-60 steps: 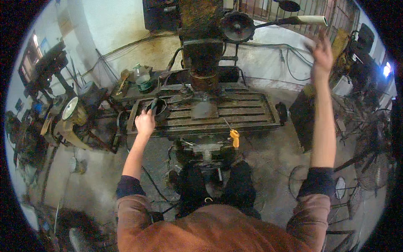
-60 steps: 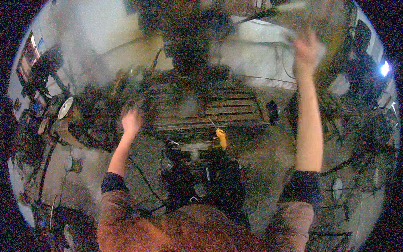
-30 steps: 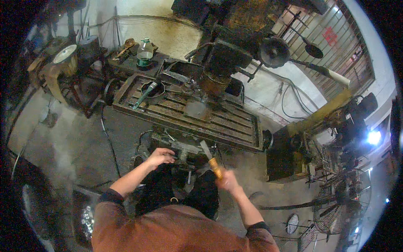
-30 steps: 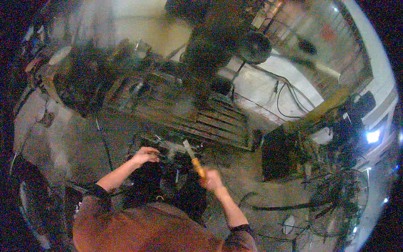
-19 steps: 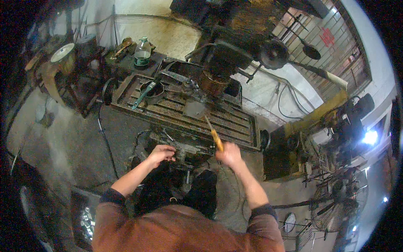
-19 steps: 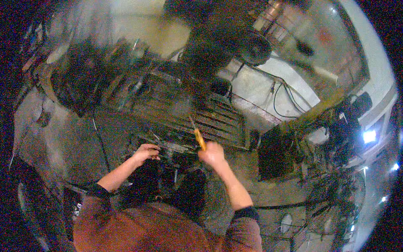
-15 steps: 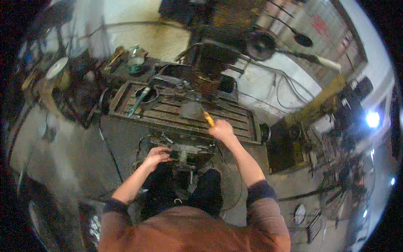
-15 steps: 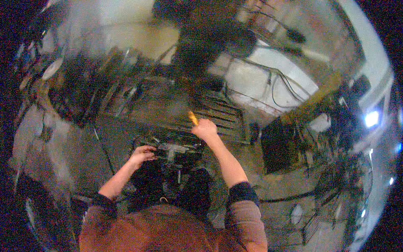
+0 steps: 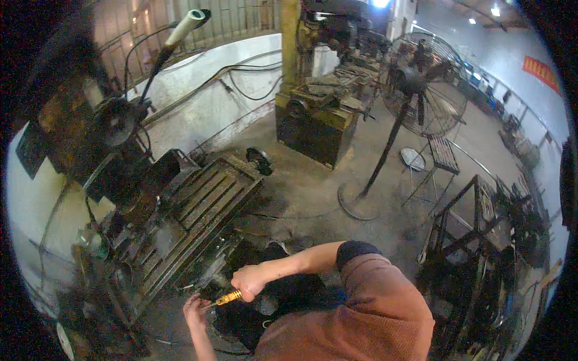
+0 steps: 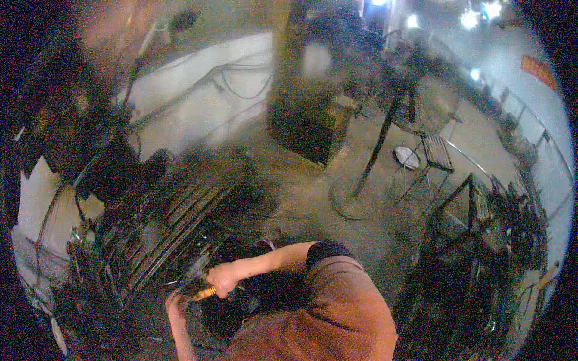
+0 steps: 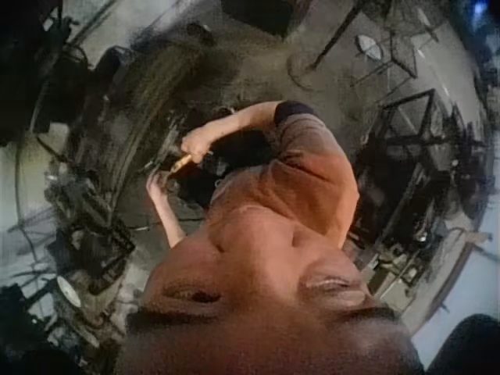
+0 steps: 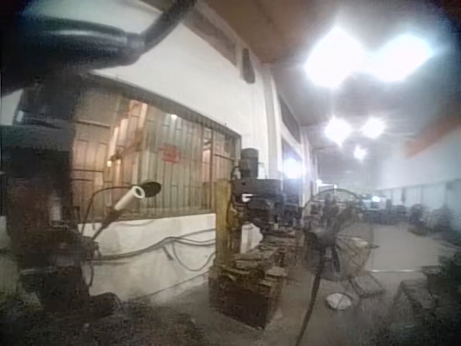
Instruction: The person repeatedly drills holes into small metal pieces using a drill press. They pick up each piece from a nearby bin, position it under the drill, operate the machine, then place the finished piece back into the bin. This cycle continues throughout the clip.
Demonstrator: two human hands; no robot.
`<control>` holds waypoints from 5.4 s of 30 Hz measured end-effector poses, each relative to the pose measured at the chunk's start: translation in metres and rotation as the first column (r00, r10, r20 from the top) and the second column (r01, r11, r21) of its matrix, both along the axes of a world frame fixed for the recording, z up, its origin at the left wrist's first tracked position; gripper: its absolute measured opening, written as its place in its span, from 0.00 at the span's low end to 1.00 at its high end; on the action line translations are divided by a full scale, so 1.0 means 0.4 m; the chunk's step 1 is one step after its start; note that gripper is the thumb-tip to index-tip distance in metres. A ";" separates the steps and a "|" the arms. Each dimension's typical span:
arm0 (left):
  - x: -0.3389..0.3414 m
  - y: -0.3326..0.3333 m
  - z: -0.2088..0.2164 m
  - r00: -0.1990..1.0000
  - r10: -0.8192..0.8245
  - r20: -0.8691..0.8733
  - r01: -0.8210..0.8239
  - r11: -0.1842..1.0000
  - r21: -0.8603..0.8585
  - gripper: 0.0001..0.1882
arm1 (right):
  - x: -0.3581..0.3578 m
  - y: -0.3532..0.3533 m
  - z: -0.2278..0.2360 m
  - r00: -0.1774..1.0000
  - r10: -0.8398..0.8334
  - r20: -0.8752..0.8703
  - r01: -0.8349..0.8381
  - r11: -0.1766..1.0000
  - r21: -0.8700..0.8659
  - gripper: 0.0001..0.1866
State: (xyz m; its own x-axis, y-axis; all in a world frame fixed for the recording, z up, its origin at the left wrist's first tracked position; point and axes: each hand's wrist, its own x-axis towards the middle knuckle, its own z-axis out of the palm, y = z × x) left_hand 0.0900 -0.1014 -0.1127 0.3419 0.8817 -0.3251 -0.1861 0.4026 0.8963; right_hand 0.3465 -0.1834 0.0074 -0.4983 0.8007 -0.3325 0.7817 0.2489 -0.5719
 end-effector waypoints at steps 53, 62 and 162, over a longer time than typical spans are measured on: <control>-0.117 -0.173 0.043 0.970 0.208 -0.127 -0.227 0.961 -0.160 0.14 | -0.113 -0.058 -0.103 0.996 0.076 -0.043 -0.076 0.997 0.012 0.14; -0.226 -0.280 -0.031 0.931 0.316 0.185 -0.293 0.946 -0.138 0.09 | -0.056 -0.093 -0.167 0.947 0.289 -0.142 -0.296 0.955 -0.031 0.13; 0.230 0.389 0.197 0.489 0.594 -0.639 0.084 0.697 0.712 0.10 | 0.188 0.278 -0.190 0.824 -0.417 -0.383 0.512 0.837 0.190 0.14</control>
State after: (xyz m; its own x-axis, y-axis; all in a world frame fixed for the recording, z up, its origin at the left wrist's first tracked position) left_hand 0.1822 0.0541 -0.0339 -0.0406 0.9483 0.3148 0.7208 -0.1904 0.6665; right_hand 0.4217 -0.0721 -0.0685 -0.0805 0.9959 0.0423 0.6340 0.0839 -0.7687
